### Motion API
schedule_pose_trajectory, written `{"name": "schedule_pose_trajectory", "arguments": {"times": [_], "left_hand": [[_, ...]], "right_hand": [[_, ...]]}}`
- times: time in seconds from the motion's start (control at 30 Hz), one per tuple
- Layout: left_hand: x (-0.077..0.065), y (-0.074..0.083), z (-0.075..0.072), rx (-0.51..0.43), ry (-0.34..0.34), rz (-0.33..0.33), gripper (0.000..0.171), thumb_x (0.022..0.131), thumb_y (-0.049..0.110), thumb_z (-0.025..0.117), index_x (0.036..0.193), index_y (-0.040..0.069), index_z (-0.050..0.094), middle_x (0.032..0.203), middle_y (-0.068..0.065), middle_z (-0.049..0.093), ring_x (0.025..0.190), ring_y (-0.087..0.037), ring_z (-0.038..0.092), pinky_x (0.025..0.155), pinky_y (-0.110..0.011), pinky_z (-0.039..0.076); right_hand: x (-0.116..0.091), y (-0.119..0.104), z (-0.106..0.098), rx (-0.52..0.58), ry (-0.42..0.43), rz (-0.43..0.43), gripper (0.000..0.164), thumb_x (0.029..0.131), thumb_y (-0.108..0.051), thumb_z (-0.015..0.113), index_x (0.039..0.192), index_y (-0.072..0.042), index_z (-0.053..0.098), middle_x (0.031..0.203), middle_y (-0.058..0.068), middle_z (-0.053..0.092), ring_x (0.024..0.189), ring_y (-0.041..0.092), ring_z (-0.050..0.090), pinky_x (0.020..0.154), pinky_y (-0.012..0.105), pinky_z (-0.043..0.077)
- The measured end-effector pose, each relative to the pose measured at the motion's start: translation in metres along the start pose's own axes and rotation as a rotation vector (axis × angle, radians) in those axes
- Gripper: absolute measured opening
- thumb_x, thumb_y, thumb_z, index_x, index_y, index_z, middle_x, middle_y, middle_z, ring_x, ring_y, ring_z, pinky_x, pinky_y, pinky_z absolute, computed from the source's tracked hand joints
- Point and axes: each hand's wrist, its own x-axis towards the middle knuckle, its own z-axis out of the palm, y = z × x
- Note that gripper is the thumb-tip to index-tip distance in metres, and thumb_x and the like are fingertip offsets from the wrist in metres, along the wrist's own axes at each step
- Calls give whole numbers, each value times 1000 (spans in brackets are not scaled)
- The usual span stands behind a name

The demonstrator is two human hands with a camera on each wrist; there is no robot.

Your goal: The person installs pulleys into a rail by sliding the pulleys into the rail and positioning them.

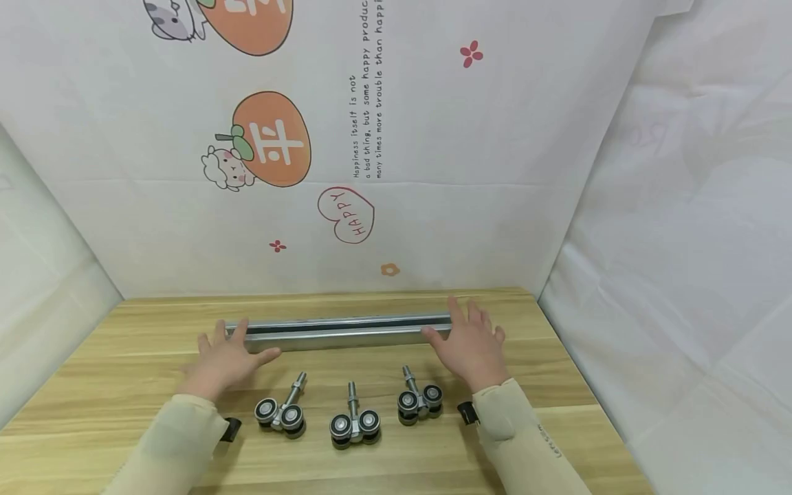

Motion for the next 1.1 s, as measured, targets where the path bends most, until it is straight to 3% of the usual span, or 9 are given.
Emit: {"name": "schedule_pose_trajectory", "arguments": {"times": [0.13, 0.3, 0.5, 0.63, 0.83, 1.1], "left_hand": [[12, -8, -4, -56, 25, 28, 117, 82, 80, 55, 158, 2, 15, 154, -42, -1, 134, -68, 3, 93, -84, 22], [25, -16, -11, -125, 38, 26, 107, 86, 71, 60, 156, -1, 22, 147, -46, 15, 125, -69, 28, 95, -76, 33], [35, -25, -16, -175, 27, 23, 95, 91, 61, 61, 153, -3, 29, 143, -47, 24, 127, -64, 30, 102, -72, 30], [37, -28, -15, -182, 22, 28, 89, 92, 56, 63, 152, -3, 32, 144, -45, 27, 130, -62, 29, 104, -71, 28], [39, -29, -14, -173, 5, 35, 87, 94, 57, 61, 151, -4, 35, 146, -43, 28, 132, -61, 26, 105, -71, 26], [44, -29, -12, -165, 13, 40, 86, 93, 57, 62, 149, -4, 38, 144, -42, 32, 131, -60, 29, 104, -69, 29]], "right_hand": [[3, -1, -1, 85, -25, -61, 86, 97, -63, 50, 150, 3, 36, 144, 33, 43, 128, 52, 42, 101, 67, 36], [3, -2, -3, 183, -105, -93, 65, 97, -44, 63, 136, 7, 54, 122, 24, 63, 109, 40, 61, 92, 55, 49], [5, -5, 5, 262, -214, -101, 51, 92, -31, 71, 127, 4, 61, 112, 16, 67, 98, 30, 64, 82, 48, 55], [6, -7, 13, 308, -312, -98, 50, 91, -28, 73, 128, 4, 60, 110, 14, 67, 82, 23, 66, 77, 44, 56], [5, -12, 22, 348, -438, -82, 47, 92, -25, 73, 129, 1, 61, 84, 7, 66, 58, 19, 59, 66, 37, 52], [3, -18, 29, 241, -428, -149, 43, 88, -28, 77, 121, -4, 67, 107, 3, 68, 86, 16, 60, 81, 45, 52]]}}
